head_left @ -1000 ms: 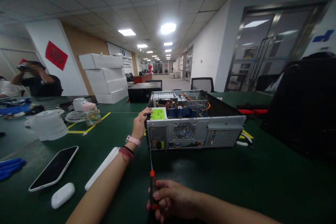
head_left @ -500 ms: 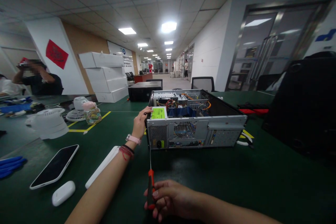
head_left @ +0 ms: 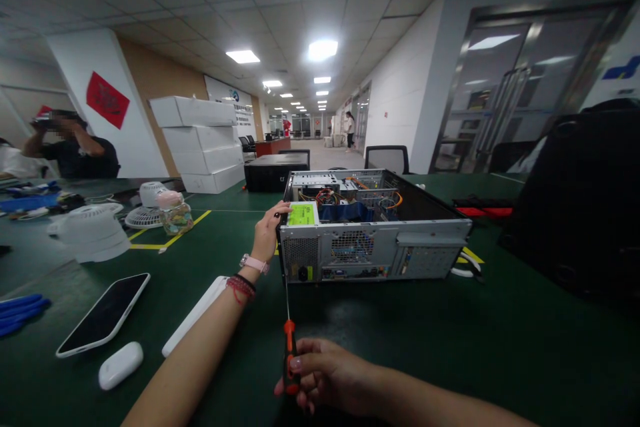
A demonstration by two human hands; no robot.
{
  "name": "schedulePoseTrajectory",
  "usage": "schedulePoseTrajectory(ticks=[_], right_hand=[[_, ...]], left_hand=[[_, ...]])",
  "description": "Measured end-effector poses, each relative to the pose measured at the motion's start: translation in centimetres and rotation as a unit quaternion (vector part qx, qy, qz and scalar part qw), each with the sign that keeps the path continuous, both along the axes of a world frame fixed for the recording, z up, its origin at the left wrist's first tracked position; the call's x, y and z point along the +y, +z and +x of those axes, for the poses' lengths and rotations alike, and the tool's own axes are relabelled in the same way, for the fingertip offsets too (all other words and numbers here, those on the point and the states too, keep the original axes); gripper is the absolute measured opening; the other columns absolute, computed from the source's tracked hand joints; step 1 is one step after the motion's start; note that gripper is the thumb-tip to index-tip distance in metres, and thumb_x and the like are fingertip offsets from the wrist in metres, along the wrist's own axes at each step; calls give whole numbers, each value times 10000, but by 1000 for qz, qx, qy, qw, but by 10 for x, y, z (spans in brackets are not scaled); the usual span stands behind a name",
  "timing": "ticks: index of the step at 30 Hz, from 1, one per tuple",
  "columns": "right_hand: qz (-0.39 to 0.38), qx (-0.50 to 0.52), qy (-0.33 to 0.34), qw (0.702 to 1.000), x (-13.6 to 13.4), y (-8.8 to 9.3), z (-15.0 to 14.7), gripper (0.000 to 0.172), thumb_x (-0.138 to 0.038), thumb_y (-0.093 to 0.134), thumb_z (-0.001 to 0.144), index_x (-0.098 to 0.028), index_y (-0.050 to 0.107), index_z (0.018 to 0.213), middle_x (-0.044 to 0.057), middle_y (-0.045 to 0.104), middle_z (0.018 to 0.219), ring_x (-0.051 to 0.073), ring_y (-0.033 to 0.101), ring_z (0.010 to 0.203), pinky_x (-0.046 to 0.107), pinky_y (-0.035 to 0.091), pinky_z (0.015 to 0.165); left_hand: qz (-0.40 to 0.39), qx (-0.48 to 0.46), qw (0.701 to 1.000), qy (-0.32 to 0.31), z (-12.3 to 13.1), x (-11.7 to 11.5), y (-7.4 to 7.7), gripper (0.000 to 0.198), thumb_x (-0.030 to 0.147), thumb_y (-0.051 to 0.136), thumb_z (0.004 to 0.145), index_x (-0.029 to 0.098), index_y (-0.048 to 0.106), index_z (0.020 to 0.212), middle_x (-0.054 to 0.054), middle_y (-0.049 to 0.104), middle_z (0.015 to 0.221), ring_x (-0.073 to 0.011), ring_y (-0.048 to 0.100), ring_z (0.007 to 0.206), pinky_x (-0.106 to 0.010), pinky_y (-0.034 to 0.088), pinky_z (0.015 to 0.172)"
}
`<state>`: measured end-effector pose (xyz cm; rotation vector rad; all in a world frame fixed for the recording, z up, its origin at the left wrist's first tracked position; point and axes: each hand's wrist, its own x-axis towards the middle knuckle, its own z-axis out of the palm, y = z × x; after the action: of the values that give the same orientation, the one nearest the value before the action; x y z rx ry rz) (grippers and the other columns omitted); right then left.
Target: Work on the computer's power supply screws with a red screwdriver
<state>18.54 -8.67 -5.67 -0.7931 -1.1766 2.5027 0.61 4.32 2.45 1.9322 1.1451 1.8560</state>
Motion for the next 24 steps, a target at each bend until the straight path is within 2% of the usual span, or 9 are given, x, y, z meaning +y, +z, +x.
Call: schedulePoseTrajectory(ticks=[8, 14, 24], right_hand=[[12, 2, 24, 1000, 4, -3, -1, 498, -356, 717, 580, -191, 360, 886, 77, 708, 826, 84, 557, 452, 212, 370, 476], [3, 5, 35, 999, 6, -1, 1, 464, -327, 709, 609, -172, 430, 945, 39, 690, 758, 62, 513, 429, 217, 351, 480], [-28, 47, 84, 995, 8, -4, 5, 439, -243, 631, 635, -125, 527, 1044, 70, 666, 915, 108, 602, 613, 285, 424, 633]], left_hand=[[-6, -9, 1000, 0, 0, 0, 0, 356, 297, 335, 854, 160, 661, 895, -80, 629, 1186, -215, 489, 1227, -380, 316, 1085], [-6, -2, 1000, 5, 0, 0, 0, 366, 313, 327, 862, 169, 662, 897, -71, 632, 1182, -215, 490, 1226, -387, 317, 1082], [8, 0, 1000, 2, -1, 2, -2, 379, 322, 320, 868, 157, 659, 900, -83, 636, 1171, -211, 496, 1220, -377, 321, 1079]])
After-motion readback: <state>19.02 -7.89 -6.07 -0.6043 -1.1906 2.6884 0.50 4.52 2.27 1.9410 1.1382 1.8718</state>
